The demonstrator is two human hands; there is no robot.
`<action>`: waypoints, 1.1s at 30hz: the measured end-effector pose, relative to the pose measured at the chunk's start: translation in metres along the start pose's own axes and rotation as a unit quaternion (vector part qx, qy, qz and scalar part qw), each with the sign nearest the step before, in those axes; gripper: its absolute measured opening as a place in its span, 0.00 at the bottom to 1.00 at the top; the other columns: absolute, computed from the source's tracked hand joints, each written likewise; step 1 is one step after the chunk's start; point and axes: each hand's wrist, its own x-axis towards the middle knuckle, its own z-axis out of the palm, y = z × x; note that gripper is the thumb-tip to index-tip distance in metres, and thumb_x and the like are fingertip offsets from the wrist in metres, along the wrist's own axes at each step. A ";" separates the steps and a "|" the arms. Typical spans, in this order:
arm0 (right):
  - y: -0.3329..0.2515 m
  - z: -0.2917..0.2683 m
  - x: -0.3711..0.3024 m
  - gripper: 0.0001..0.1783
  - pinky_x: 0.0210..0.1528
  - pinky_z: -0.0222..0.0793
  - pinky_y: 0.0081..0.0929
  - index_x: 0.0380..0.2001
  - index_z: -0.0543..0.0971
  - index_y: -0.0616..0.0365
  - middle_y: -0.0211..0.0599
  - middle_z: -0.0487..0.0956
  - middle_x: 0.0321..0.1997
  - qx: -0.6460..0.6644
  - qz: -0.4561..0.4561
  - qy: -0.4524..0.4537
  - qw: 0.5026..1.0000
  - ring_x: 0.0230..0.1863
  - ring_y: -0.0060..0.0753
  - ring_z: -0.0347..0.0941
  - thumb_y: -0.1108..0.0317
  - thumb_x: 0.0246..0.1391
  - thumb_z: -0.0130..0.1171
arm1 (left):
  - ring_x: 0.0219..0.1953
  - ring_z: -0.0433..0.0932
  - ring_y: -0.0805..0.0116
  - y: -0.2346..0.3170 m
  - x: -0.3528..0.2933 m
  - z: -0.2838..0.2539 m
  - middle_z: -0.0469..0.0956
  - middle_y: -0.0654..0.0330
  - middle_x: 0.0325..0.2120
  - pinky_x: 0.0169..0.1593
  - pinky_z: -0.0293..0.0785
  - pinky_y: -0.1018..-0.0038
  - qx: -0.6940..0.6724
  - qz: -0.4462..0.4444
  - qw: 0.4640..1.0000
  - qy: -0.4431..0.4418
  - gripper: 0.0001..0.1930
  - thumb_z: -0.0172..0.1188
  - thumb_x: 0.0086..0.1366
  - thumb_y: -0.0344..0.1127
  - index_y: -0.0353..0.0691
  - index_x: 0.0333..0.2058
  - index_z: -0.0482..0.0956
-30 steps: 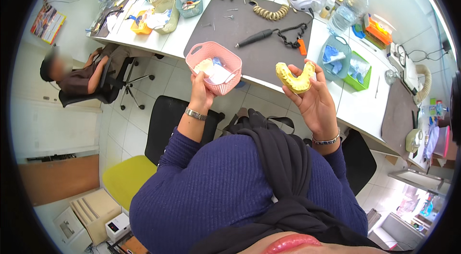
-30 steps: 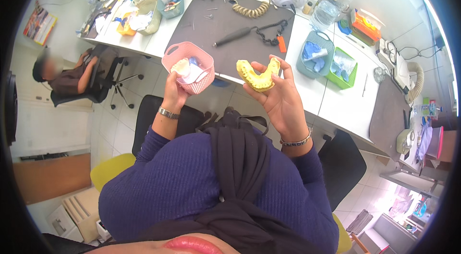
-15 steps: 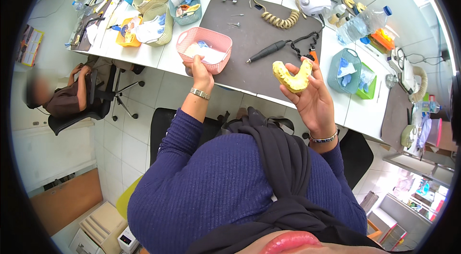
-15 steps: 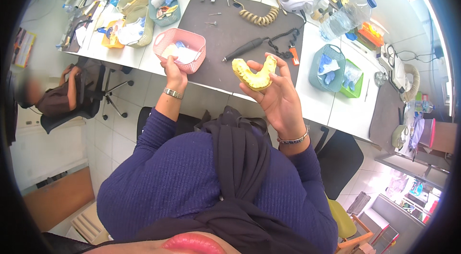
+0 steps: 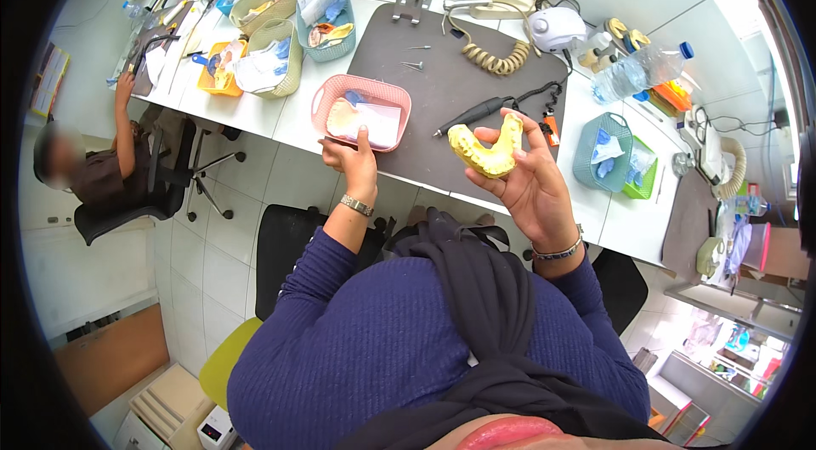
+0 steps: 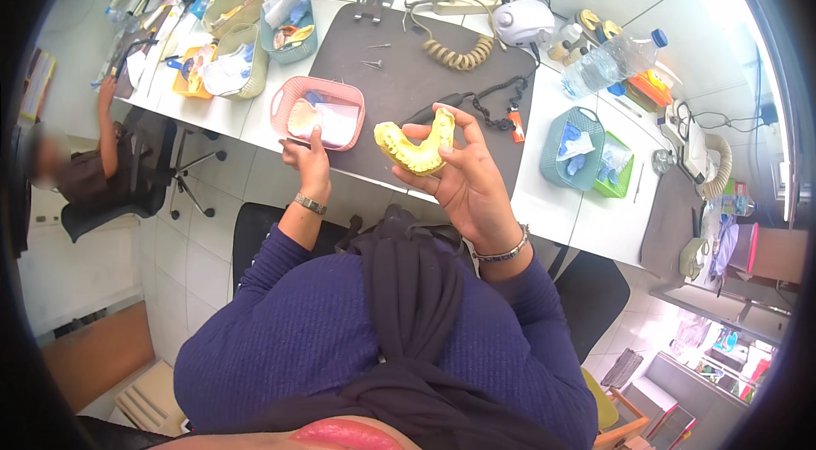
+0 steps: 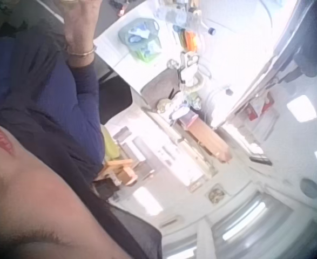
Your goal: The person takes dental impressions from a basket and uses a marker to write a name on the mandibular models.
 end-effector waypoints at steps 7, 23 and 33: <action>0.005 0.014 0.009 0.28 0.57 0.68 0.49 0.62 0.50 0.54 0.52 0.66 0.58 -0.011 -0.002 -0.062 0.998 0.59 0.48 0.66 0.69 0.60 0.43 | 0.60 0.57 0.56 0.067 -0.044 -0.060 0.60 0.50 0.55 0.63 0.51 0.60 -0.230 0.291 0.877 -0.305 0.34 0.57 0.61 0.46 0.31 0.59 0.57; 0.007 0.026 -0.001 0.30 0.55 0.71 0.39 0.65 0.46 0.52 0.54 0.58 0.66 -0.043 -0.017 -0.116 0.992 0.60 0.42 0.66 0.68 0.63 0.41 | 0.48 0.73 0.70 0.130 -0.078 -0.090 0.73 0.56 0.46 0.53 0.69 0.73 -0.399 0.218 0.745 -0.488 0.20 0.61 0.60 0.30 0.30 0.50 0.70; 0.007 0.022 -0.001 0.34 0.49 0.76 0.35 0.65 0.49 0.53 0.60 0.61 0.63 -0.094 -0.025 -0.088 0.991 0.56 0.44 0.70 0.67 0.57 0.46 | 0.49 0.72 0.70 0.133 -0.075 -0.093 0.73 0.57 0.46 0.53 0.70 0.73 -0.426 0.168 0.726 -0.513 0.20 0.61 0.61 0.30 0.31 0.50 0.70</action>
